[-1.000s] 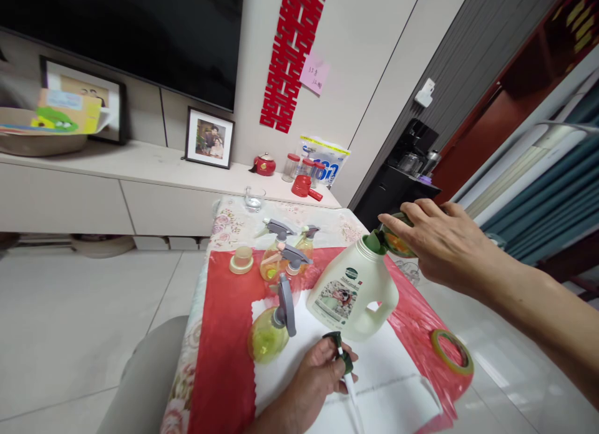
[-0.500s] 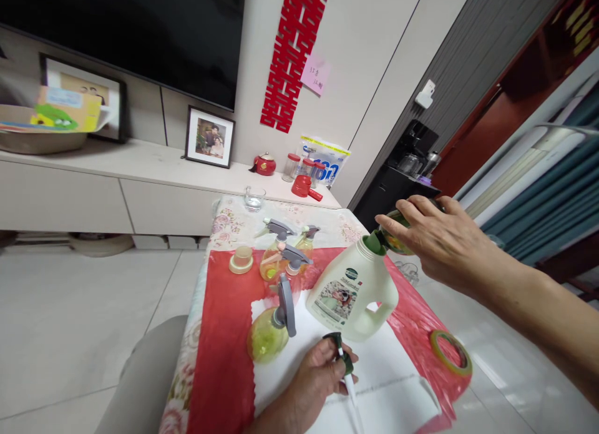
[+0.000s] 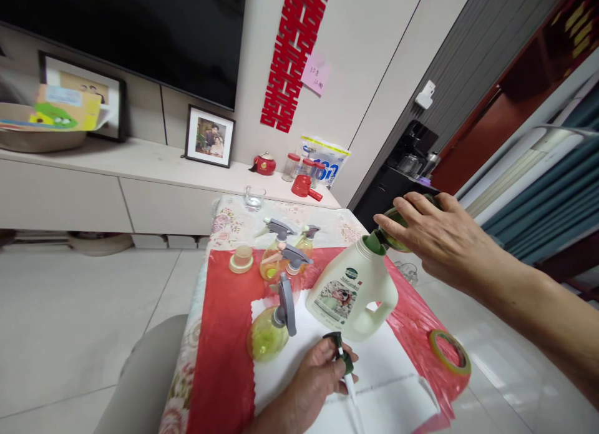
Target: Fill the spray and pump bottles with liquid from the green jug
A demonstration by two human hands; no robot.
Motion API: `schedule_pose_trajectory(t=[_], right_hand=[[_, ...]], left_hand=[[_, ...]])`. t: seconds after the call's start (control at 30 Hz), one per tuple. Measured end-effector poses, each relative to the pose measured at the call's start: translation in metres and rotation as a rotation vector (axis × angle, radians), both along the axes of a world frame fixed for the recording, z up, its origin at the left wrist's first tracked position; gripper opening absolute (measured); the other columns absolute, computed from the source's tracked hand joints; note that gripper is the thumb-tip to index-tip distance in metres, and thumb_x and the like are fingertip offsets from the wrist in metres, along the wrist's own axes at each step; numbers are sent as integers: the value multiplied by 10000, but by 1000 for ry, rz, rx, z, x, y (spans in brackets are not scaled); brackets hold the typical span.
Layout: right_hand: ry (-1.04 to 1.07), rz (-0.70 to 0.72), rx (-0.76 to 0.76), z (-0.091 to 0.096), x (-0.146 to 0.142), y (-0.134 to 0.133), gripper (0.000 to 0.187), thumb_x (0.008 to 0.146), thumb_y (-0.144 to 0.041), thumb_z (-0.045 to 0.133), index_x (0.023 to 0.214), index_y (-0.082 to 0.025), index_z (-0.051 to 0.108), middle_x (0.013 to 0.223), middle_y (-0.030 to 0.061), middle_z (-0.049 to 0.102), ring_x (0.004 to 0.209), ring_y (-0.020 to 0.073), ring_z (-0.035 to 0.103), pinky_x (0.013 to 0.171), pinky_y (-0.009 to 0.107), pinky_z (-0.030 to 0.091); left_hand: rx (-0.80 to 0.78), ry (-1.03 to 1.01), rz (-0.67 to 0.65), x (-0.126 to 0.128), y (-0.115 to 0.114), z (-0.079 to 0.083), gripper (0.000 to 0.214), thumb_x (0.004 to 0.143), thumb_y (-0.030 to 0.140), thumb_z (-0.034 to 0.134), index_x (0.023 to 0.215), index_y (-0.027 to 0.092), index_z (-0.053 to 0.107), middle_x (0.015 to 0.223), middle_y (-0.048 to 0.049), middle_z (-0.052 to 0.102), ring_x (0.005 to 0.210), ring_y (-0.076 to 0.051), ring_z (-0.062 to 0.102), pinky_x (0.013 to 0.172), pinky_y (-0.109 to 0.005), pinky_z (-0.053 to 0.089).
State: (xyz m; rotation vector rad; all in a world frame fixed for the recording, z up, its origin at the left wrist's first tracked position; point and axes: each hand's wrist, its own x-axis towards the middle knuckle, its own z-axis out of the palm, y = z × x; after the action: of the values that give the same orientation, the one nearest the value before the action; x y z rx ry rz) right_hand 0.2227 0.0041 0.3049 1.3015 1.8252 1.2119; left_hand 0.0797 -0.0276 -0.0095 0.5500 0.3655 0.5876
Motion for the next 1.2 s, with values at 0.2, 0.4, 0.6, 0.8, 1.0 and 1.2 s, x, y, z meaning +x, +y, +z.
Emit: schedule_pose_trajectory(t=[0.2,0.4,0.6,0.8,1.0,1.2], right_hand=[[2,4,-5,-3,2,-1,613,796,-18,465,1357,-260,525,1166,96,489,1097,230,418,778,333,249],[85,-68,19,-11,10,-3,717,753,-49,586,1423,-288,492,1264,80,478,1097,229,438,784,320,293],[447,-81,-21,-15,48,-17,822,770,-236,648,1526,-304,332,1305,52,482,1114,232,465,795,300,393],[954,-67,-17,-34,72,-71,792,871,-560,609,1562,-338,290,1368,22,476,1158,219,531,911,340,496],[1131,-200,-170,-106,64,-140,736,912,-554,592,1551,-325,306,1432,37,414,1227,207,521,951,322,539],[1107,-331,-199,-183,73,-192,784,876,-436,571,1572,-343,224,1488,34,339,1345,243,419,1023,412,518]], left_hand=[[-9,-12,6,0,2,0,599,565,522,937,941,162,642,1011,-80,687,759,-180,680,684,-302,467],[-13,-5,6,-1,1,1,578,573,513,932,930,164,641,1015,-78,687,770,-183,680,690,-305,478],[-11,-41,3,-2,1,1,514,632,459,918,951,170,637,1029,-59,676,806,-183,687,719,-307,491],[-90,-119,57,-7,4,6,491,647,402,933,972,173,644,1032,-66,690,845,-201,696,781,-339,513],[-174,-196,132,-13,8,10,394,715,307,903,993,197,646,1074,-55,696,965,-224,689,915,-399,504],[-194,-197,218,-13,14,5,404,759,282,869,1094,199,660,1138,-59,696,1014,-219,681,1037,-456,458]])
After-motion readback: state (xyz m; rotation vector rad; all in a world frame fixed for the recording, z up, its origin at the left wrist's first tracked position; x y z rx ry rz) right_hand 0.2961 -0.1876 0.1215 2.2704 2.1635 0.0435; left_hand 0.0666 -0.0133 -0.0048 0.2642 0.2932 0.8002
